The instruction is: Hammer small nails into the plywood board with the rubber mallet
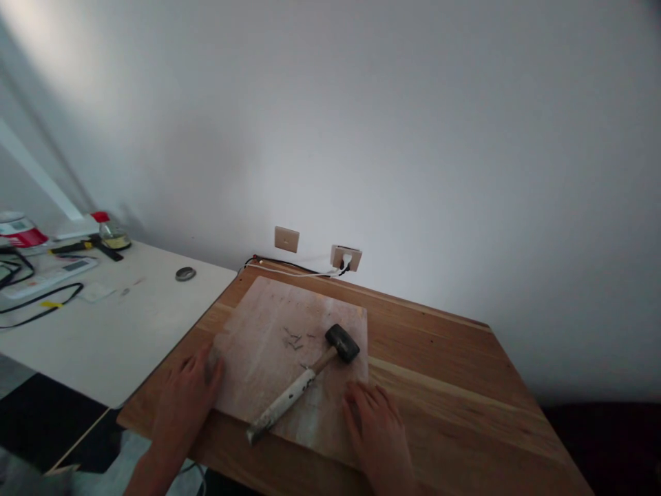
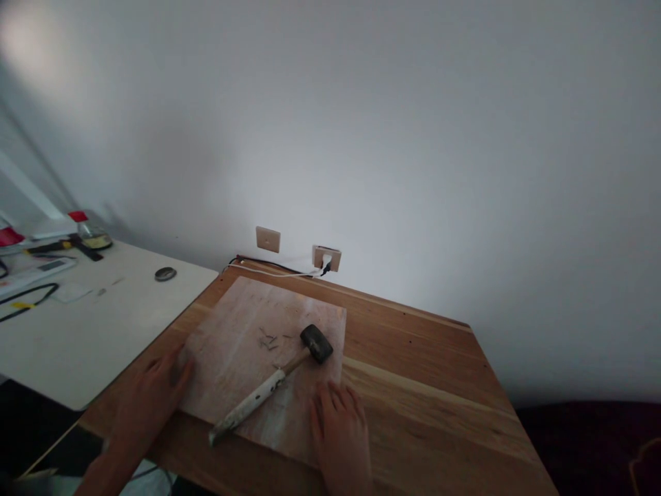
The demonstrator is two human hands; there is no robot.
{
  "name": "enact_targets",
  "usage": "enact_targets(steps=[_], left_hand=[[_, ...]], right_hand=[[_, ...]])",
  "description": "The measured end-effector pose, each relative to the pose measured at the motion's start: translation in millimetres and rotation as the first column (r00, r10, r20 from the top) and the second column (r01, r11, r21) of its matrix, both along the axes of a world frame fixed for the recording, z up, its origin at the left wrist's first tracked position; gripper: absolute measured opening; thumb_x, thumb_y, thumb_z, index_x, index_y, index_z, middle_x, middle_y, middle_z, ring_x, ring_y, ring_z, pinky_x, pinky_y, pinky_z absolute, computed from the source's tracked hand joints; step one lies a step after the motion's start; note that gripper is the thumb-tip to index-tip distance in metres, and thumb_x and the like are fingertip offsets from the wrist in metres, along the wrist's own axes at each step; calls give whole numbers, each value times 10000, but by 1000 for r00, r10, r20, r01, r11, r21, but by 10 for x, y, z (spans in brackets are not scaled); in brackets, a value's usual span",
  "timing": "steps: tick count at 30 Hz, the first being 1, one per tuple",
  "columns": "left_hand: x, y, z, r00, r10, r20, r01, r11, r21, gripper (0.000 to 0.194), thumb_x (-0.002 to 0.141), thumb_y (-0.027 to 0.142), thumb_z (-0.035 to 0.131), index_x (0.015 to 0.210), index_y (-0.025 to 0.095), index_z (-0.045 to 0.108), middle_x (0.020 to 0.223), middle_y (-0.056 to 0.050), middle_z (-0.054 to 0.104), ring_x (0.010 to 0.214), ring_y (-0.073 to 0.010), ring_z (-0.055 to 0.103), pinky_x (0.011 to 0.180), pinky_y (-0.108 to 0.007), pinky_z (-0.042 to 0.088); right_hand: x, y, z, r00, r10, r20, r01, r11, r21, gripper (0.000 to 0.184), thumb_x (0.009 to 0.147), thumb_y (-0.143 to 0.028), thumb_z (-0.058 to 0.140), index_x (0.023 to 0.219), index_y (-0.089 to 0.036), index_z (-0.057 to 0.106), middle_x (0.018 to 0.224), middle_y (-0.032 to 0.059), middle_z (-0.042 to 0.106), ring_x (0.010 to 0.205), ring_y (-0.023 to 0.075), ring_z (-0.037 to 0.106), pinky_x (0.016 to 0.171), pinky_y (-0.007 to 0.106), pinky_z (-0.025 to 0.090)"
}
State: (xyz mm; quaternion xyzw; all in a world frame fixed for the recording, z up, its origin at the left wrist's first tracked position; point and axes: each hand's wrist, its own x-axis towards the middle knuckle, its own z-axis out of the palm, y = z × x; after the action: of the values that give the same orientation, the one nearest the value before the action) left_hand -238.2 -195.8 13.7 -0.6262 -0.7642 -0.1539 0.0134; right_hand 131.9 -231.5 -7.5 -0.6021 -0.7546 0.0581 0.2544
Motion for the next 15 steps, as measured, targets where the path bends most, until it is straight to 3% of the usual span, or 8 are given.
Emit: enact_targets(steps=[3,6,8,11,13,15], left_hand=[[250,-167,-68,993,-115,16,115,993,-18,495,988,379,395,1304,133,685,1188,-166,789,1125,-349,707,1029,-502,515],[449,-250,-70,979,-204,-18,203,978,-36,458,981,361,424,1291,179,707,1222,-150,787,1166,-350,692,1036,-524,496],[565,-216,-49,957,-285,-45,285,958,-8,459,993,346,429,1322,172,696,1335,-161,743,1225,-348,669,1047,-518,494],[796,-84,-5,866,-496,-65,500,863,69,437,1025,322,433,1370,179,661,1421,-148,698,1287,-311,644,1066,-470,503],[1015,-6,27,768,-637,-71,641,762,94,409,1037,299,447,1386,205,639,1414,-120,703,1296,-283,641,1071,-444,509],[1265,33,54,679,-731,-76,734,673,90,401,1032,250,466,1403,228,617,1425,-98,696,1306,-268,635,1087,-438,502]], right_hand=[[452,-194,-53,999,-45,13,44,997,65,330,1070,-435,508,1133,-263,784,1137,120,825,1038,335,774,1010,542,543],[740,-307,220,996,-74,-42,75,997,18,351,1057,-480,521,1101,-278,804,1040,121,836,897,309,793,806,457,618],[768,-323,673,988,-42,-147,43,999,4,308,1038,-470,565,1074,-289,812,964,98,835,851,297,795,745,425,639],[602,-326,1633,941,211,-264,-209,977,36,163,1001,-302,675,1087,-329,811,976,56,825,888,256,789,781,374,655],[439,-382,2245,913,375,-160,-375,926,28,175,969,-242,731,1110,-313,808,933,43,813,950,234,776,858,341,645],[301,-510,2666,877,479,-25,-473,873,123,162,951,-252,741,1066,-341,811,848,7,794,857,196,765,783,275,641]])
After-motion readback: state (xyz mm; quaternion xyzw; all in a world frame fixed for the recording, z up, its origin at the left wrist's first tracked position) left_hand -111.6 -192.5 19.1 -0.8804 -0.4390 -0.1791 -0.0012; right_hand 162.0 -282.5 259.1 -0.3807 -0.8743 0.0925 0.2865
